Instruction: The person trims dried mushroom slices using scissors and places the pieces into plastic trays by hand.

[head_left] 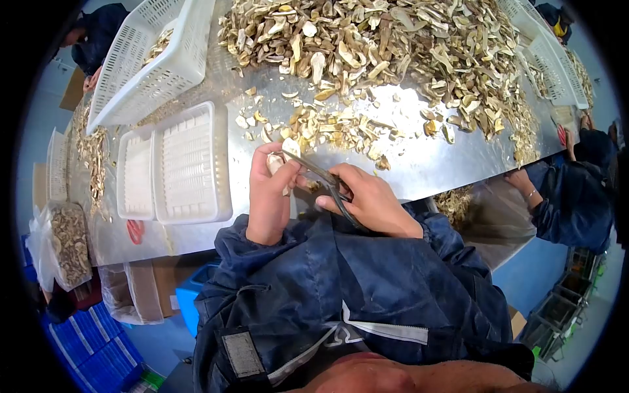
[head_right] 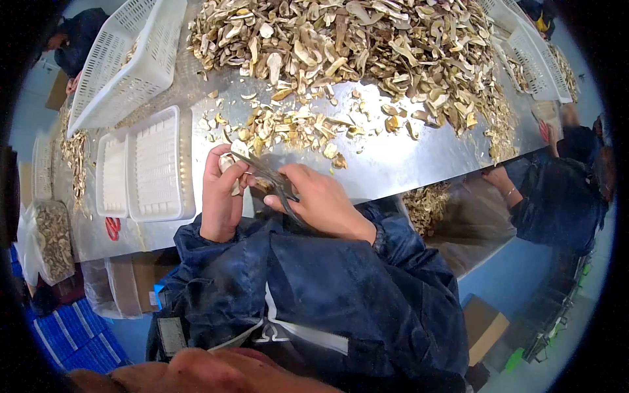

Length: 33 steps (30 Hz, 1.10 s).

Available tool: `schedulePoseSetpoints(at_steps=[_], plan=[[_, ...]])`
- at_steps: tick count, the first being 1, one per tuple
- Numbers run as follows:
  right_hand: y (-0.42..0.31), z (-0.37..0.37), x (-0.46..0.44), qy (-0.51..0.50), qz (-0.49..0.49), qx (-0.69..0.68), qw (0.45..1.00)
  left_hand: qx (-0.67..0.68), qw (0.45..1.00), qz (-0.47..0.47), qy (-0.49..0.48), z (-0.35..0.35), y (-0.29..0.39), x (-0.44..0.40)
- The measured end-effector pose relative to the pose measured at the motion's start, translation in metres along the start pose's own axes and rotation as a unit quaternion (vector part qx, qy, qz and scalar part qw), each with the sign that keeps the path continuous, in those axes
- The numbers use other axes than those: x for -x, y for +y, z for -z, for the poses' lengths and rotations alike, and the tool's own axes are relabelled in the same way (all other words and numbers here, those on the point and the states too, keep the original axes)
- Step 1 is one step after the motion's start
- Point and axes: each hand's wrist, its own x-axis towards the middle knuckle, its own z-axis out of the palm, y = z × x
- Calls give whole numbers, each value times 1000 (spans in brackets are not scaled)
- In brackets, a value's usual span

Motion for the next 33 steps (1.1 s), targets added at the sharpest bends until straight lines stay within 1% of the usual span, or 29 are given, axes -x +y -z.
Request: schedulePoseSetpoints(at_steps=[2,5,8,11,14,17,20,23,26,27,29,30,31,32,33], plan=[[1,-2,0,0,10,6,1000,14,1000,6,6,-1,-1,2],[1,-2,0,-29,-8,5,1000,31,999,27,-9,5,-1,2],[0,-2,2,-31,-8,-12,999,43,998,43,-25,10,-4,1],[3,-4,3,-22,-1,-3,1000,40,996,77,6,6,-1,2],[6,-4,7,-24,14,-23,999,29,995,99,-12,13,-5,-1],[2,1,10,-40,-25,-45,998,21,993,114,-1,13,-6,2],[9,-1,14,-19,-32,-7,999,41,991,128,17,16,-4,6],[12,1,16,-18,-68,13,997,64,988,136,-14,27,3,10],[4,4,17,-12,-90,34,995,76,993,95,-9,43,6,15],[2,5,17,-21,-86,39,995,81,993,79,-29,53,9,17],[-3,4,17,-41,-75,46,995,117,992,49,-1,57,25,25],[-10,2,16,-74,-80,28,994,135,990,35,10,60,31,28],[-18,3,17,-105,-87,11,991,148,989,17,0,70,37,29],[-23,2,17,-133,-98,-4,986,152,988,-20,-17,82,43,29],[-24,0,14,-182,-69,13,981,144,988,-59,-9,94,53,28]])
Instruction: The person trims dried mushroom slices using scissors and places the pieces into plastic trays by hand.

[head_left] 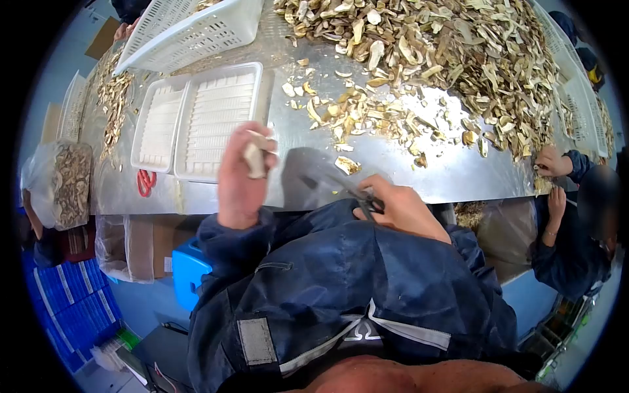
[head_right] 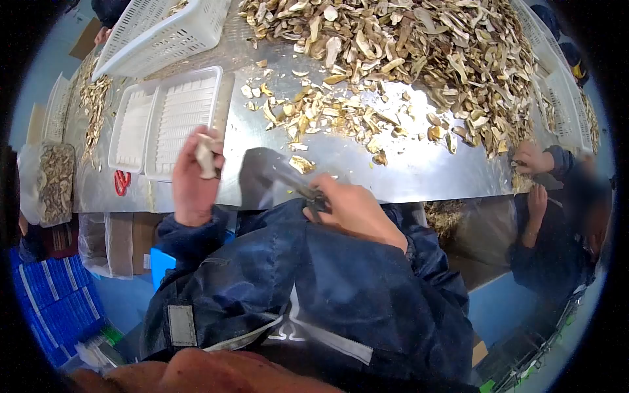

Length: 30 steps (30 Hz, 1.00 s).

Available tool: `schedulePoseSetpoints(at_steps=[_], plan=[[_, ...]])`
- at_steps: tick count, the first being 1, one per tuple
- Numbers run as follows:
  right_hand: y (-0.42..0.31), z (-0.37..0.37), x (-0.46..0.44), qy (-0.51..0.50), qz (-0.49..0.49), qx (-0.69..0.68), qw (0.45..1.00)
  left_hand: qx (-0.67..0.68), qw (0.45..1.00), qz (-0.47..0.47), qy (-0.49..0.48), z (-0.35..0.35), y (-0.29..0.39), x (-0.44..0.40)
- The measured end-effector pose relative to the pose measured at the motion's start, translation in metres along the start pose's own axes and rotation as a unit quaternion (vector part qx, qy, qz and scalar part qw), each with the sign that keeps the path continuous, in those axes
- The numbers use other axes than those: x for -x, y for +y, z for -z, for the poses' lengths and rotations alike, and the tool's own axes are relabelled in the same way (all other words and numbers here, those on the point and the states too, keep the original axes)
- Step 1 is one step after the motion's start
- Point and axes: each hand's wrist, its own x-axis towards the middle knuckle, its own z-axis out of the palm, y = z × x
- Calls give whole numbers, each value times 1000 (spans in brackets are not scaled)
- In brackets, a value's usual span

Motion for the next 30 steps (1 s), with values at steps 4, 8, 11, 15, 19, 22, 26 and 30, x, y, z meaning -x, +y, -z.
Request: schedulePoseSetpoints(at_steps=[4,8,11,15,19,22,26,30], plan=[[0,-8,-10,-12,11,80,997,-204,964,-167,26,27,54,-28],[2,0,-13,85,-28,71,994,-545,747,-330,191,11,67,-22],[-5,7,-9,121,-55,-21,991,-441,856,-248,108,18,42,-1],[-29,-3,-26,112,30,-69,991,-222,966,66,-116,-23,-54,22],[-45,-24,-54,42,151,71,985,-139,989,36,-35,-50,-72,22],[-69,3,-57,-34,208,193,958,-168,985,25,-20,-23,-56,27],[-86,35,-122,-10,172,196,965,-274,958,-88,-16,-6,-52,37],[-41,10,-257,219,260,234,911,-206,977,-45,-1,2,-57,34]])
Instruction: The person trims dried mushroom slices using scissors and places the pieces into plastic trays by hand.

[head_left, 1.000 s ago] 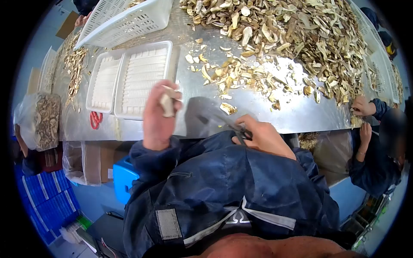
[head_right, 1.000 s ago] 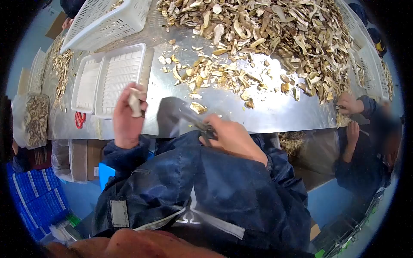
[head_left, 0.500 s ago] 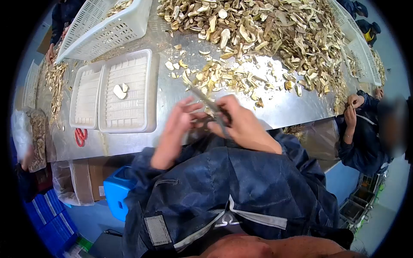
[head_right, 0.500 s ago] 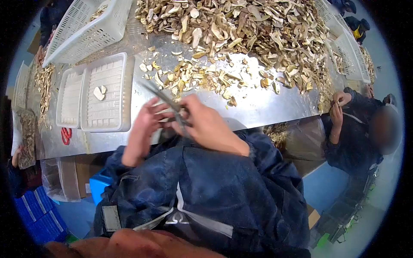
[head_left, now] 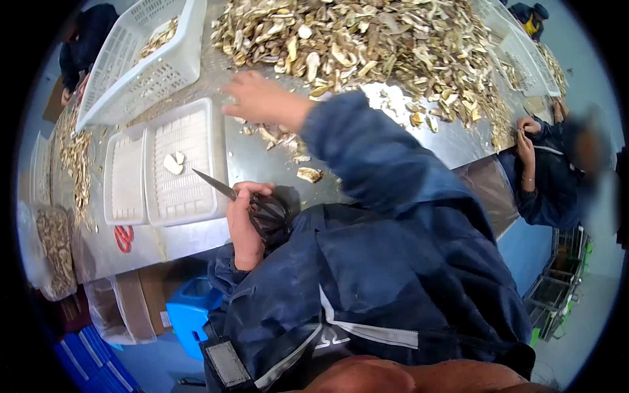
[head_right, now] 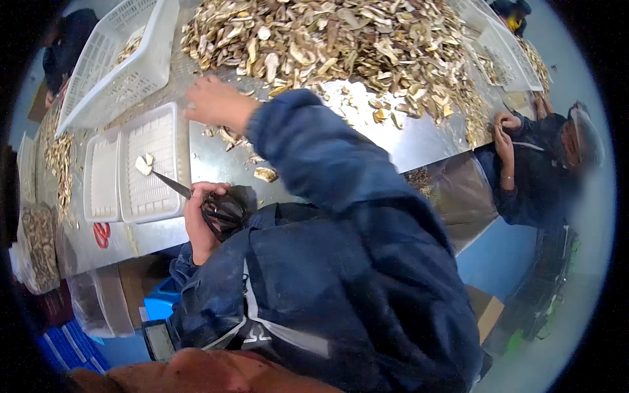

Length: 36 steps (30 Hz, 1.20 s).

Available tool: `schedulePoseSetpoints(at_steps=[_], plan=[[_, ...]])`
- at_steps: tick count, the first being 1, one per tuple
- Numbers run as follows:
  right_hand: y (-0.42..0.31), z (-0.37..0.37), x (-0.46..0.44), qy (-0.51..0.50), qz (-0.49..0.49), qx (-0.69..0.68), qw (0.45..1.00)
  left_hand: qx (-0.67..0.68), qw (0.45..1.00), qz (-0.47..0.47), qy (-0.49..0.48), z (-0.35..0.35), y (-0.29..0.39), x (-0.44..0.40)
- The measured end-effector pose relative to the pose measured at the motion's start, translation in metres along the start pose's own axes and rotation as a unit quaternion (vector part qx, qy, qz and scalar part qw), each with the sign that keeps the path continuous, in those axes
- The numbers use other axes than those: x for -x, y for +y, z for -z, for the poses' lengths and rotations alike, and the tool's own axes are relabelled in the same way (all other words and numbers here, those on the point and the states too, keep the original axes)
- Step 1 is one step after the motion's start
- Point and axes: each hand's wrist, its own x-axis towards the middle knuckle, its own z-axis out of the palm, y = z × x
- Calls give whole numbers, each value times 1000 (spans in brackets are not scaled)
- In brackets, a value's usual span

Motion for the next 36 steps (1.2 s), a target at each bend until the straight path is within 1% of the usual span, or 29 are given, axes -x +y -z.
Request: schedulePoseSetpoints(at_steps=[3,4,7,9,11,14,17,19,20,22,24,27,28,31,32,34,35,36], plan=[[-7,-13,-6,-61,-54,63,995,28,999,25,13,5,-11,-1],[-6,-17,-3,-83,-50,43,994,53,998,20,14,4,-12,1],[-4,-21,41,-61,44,24,997,108,994,31,1,9,-16,4],[-26,-10,87,-54,55,77,994,94,995,30,-5,13,-19,1],[-51,18,135,-77,29,54,995,83,996,32,-6,14,-20,-1],[-72,32,180,19,32,57,998,63,998,19,-18,12,-18,-2],[-75,26,190,29,50,63,996,63,997,39,-15,12,-15,-1],[-67,23,179,67,70,77,992,72,996,53,-3,9,-15,-3],[-62,21,172,85,81,85,989,68,997,45,18,6,-14,-4],[-51,14,163,91,61,124,986,63,996,31,60,-2,-11,-6],[-40,11,157,102,34,163,981,62,995,48,59,0,-9,-7],[-21,11,157,77,16,235,969,51,996,57,46,-1,-11,-5],[-11,14,159,112,8,248,962,56,996,62,42,1,-12,-6],[24,38,176,100,-35,293,950,54,996,59,45,2,-14,-9],[32,49,184,49,-64,287,955,52,996,54,43,5,-16,-11],[44,66,197,72,-74,275,956,43,996,62,57,0,-13,-10],[48,73,204,83,-79,269,956,47,996,68,45,-1,-14,-11],[52,81,208,96,-65,285,952,50,995,74,35,-1,-14,-13]])
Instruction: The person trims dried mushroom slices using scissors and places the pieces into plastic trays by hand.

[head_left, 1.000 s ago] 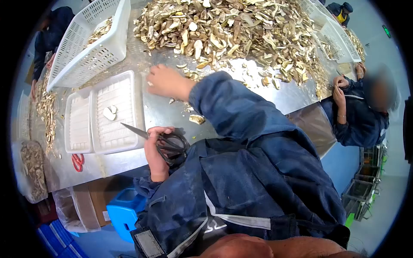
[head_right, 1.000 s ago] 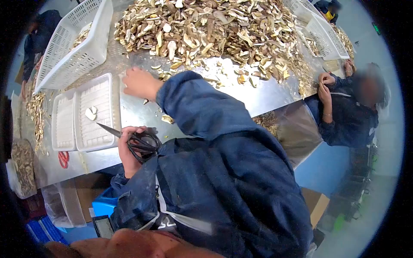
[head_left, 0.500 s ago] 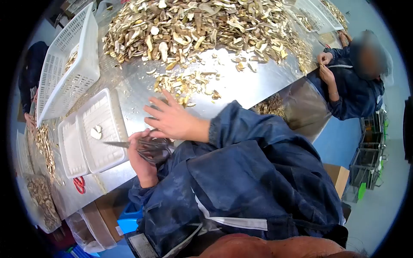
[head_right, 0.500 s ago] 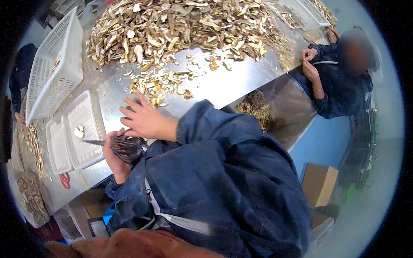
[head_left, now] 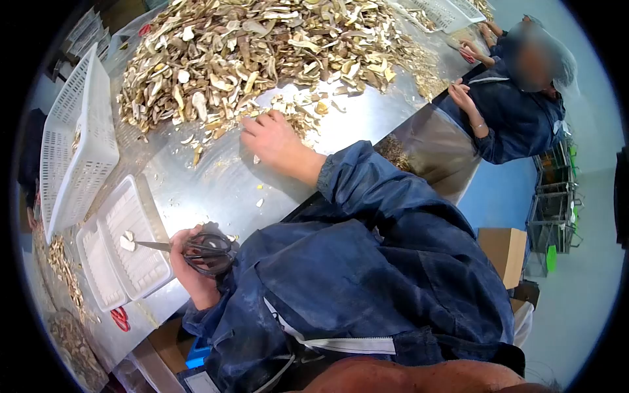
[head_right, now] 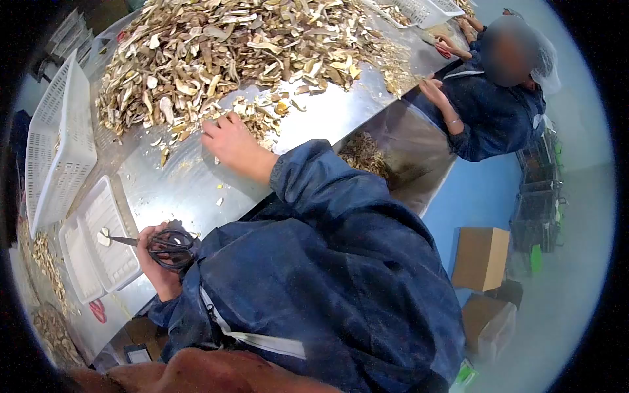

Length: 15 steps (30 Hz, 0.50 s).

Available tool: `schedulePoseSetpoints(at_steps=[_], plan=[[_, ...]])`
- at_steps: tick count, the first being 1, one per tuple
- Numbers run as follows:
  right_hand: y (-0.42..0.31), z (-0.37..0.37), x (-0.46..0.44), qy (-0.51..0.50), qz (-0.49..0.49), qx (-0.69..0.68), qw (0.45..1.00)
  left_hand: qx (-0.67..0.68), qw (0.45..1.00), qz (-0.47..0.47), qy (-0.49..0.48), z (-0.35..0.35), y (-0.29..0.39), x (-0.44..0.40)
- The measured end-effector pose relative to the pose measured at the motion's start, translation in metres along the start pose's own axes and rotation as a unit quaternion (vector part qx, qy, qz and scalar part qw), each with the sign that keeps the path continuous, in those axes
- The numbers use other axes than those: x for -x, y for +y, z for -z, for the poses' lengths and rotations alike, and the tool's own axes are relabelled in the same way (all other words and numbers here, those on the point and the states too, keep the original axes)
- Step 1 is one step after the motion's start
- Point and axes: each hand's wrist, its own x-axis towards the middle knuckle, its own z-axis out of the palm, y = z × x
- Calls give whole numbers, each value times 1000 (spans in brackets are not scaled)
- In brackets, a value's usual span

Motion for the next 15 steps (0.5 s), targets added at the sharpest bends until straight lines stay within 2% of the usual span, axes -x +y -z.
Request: schedulePoseSetpoints(at_steps=[3,6,9,12,15], plan=[[9,-1,-4,42,14,-74,996,-14,1000,1,-18,-9,-1,-5],[0,19,-1,20,-35,-147,988,-39,998,-5,-44,-17,-3,-12],[-39,25,12,62,-21,-99,993,-34,999,-5,-27,-23,-5,-18],[-66,34,35,31,2,-195,980,-30,999,-21,-1,-19,-4,-27],[-59,6,38,-5,-18,-182,983,-33,999,-6,34,-24,1,-33]])
